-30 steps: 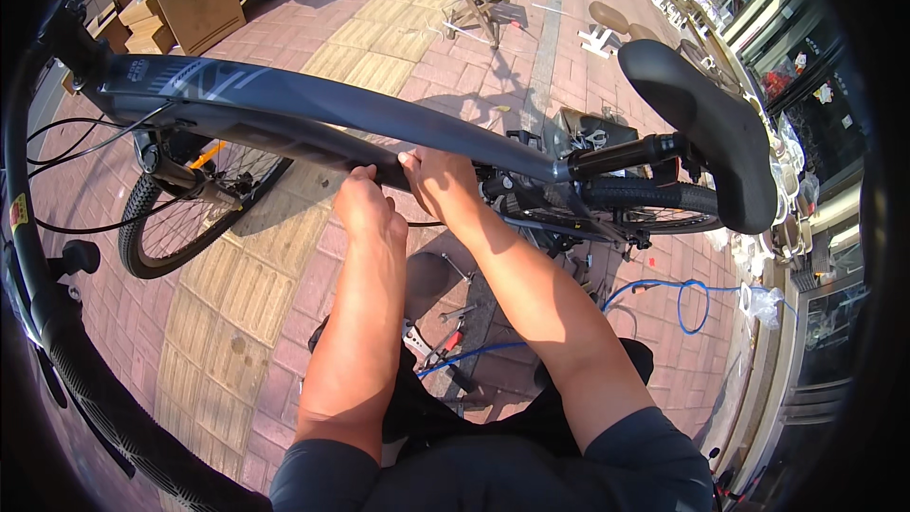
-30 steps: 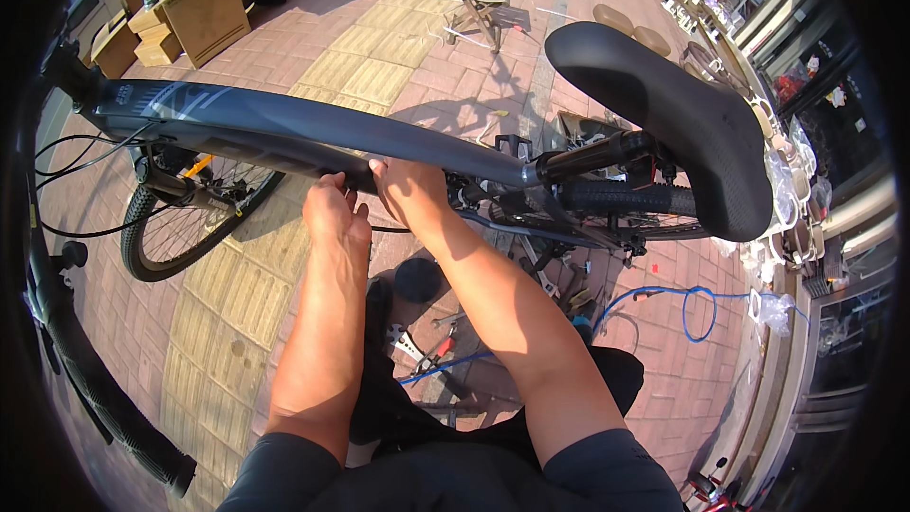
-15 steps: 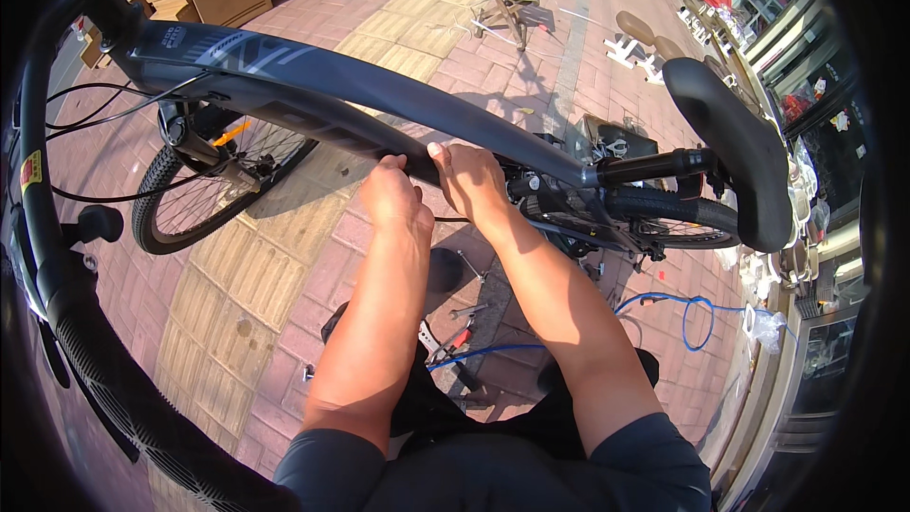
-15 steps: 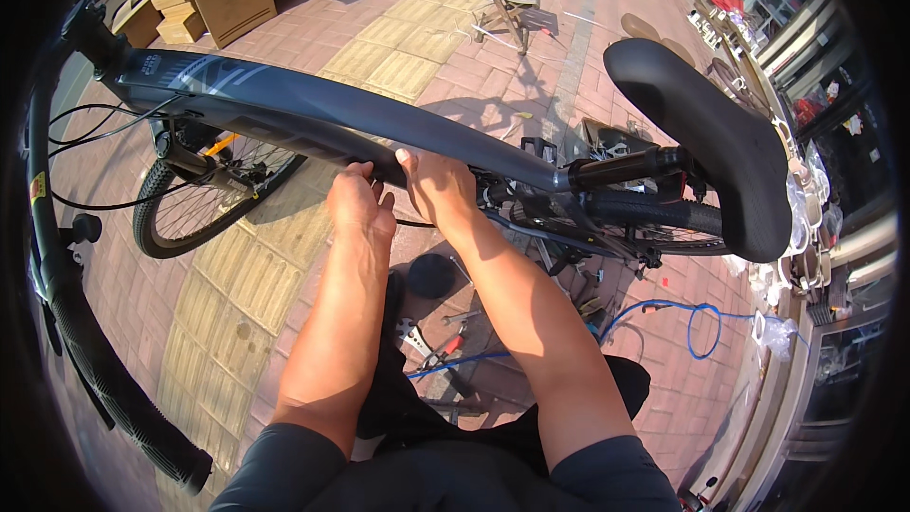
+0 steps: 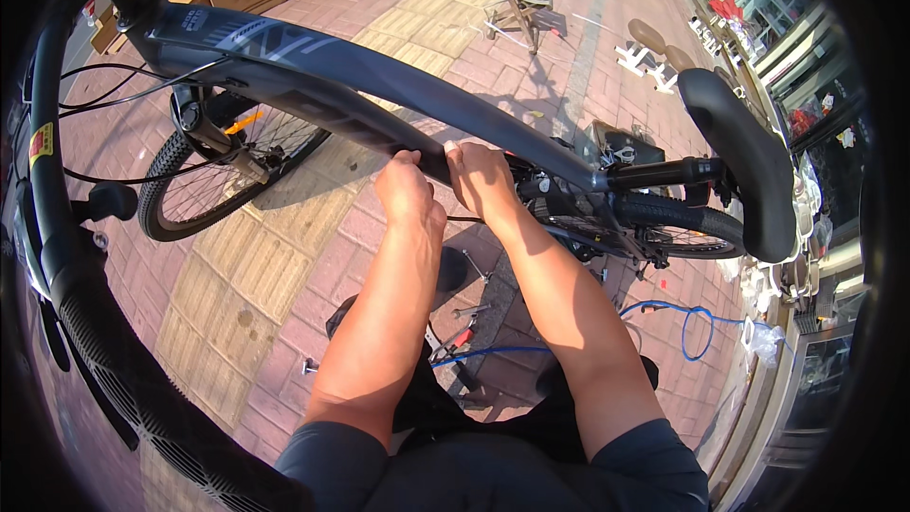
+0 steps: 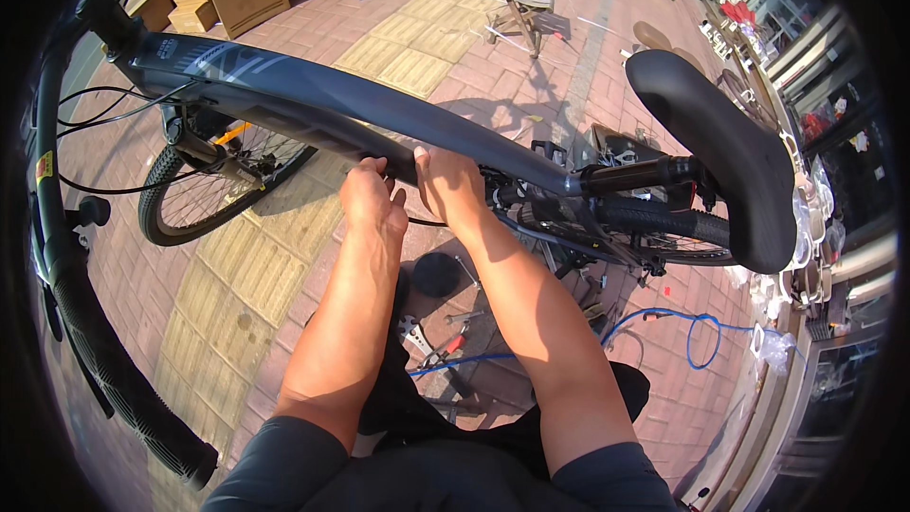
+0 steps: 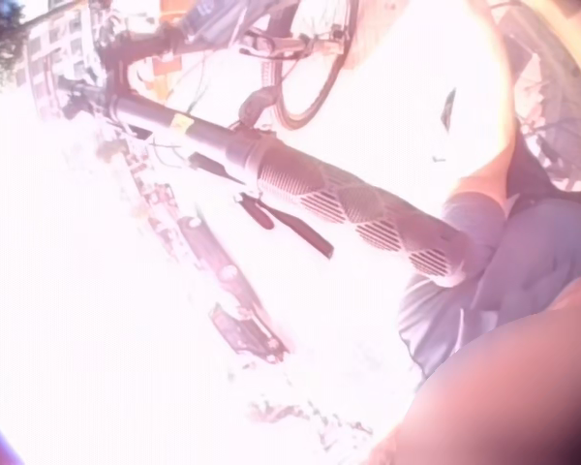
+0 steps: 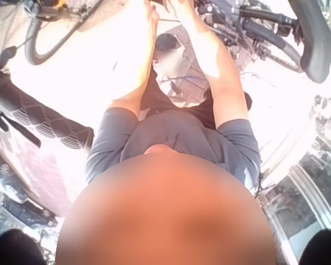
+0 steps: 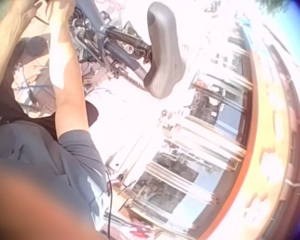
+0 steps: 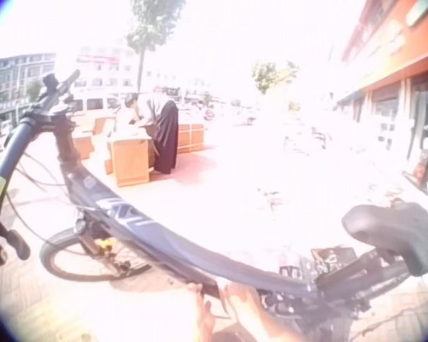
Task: The person removes the rear wheel, uses a wrench and screwdriver to adjust the hub and axle, then reattaches the wheel and secures it. They then install a rear mudguard, aligning and fastening it to the frame.
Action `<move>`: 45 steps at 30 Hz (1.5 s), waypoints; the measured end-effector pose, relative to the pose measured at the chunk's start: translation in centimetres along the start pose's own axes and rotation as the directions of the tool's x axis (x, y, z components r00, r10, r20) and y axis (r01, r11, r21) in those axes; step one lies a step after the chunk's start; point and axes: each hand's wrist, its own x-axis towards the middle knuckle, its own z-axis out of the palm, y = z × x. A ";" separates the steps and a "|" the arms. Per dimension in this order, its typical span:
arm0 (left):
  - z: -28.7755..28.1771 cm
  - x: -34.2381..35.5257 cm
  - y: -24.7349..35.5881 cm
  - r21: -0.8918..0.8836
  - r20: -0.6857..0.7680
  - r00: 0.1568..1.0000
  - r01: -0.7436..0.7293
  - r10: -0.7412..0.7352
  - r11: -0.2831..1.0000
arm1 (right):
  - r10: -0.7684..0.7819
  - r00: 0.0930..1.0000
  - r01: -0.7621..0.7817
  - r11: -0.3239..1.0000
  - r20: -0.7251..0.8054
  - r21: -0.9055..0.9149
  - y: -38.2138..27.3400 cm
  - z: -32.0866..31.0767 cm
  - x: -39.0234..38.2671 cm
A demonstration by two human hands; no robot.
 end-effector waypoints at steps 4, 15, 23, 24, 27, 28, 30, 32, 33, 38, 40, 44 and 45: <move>0.0 -0.1 0.1 -0.007 -0.010 1.000 0.010 -0.010 1.000 | -0.098 0.987 0.107 0.992 -0.125 0.067 0.3 0.6 0.1; 0.0 0.0 0.1 -0.006 -0.006 1.000 0.011 -0.011 1.000 | -0.172 0.955 0.166 0.985 -0.242 -0.042 0.5 1.1 0.3; 0.1 0.0 0.1 0.005 -0.002 1.000 0.020 -0.020 1.000 | -0.154 0.975 0.155 0.988 -0.162 -0.008 0.5 1.3 0.3; 0.1 0.0 0.1 0.005 0.000 1.000 0.009 -0.009 1.000 | -0.156 0.975 0.148 0.987 -0.160 -0.062 0.4 1.1 0.3; 0.1 0.1 0.2 0.001 0.014 1.000 0.015 -0.015 1.000 | -0.036 0.984 0.055 0.993 -0.173 0.108 0.2 1.0 -0.1; 0.1 0.0 0.2 -0.009 0.009 1.000 0.018 -0.018 1.000 | -0.076 0.979 0.093 0.992 -0.188 0.082 0.3 1.0 -0.1; 0.0 -0.1 0.2 -0.013 -0.005 1.000 0.022 -0.022 1.000 | -0.203 0.951 0.213 0.977 -0.234 0.015 0.4 1.2 -0.1; 0.1 -0.2 0.2 0.001 -0.010 0.999 0.031 -0.031 1.000 | -0.123 0.975 0.119 0.992 -0.184 -0.036 0.5 1.4 0.1; 0.1 -0.2 0.2 0.004 0.001 1.000 0.022 -0.022 1.000 | -0.091 0.981 0.084 0.995 -0.170 -0.047 0.6 1.5 0.2; 0.0 0.0 0.2 0.000 0.012 1.000 0.020 -0.020 1.000 | -0.077 0.976 0.086 0.996 -0.205 0.037 0.1 1.6 -0.1; 0.0 0.2 0.1 0.020 0.009 1.000 0.014 -0.014 1.000 | -0.006 0.991 -0.001 0.999 -0.131 -0.053 -0.1 1.3 -0.1; 0.0 0.4 0.1 0.025 0.004 1.000 0.015 -0.015 1.000 | -0.056 0.974 0.093 0.983 -0.218 0.160 -0.4 1.3 -0.3; -0.1 0.3 0.0 0.027 0.006 1.000 0.010 -0.010 1.000 | -0.090 0.967 0.120 0.986 -0.236 0.114 -0.4 1.4 -0.2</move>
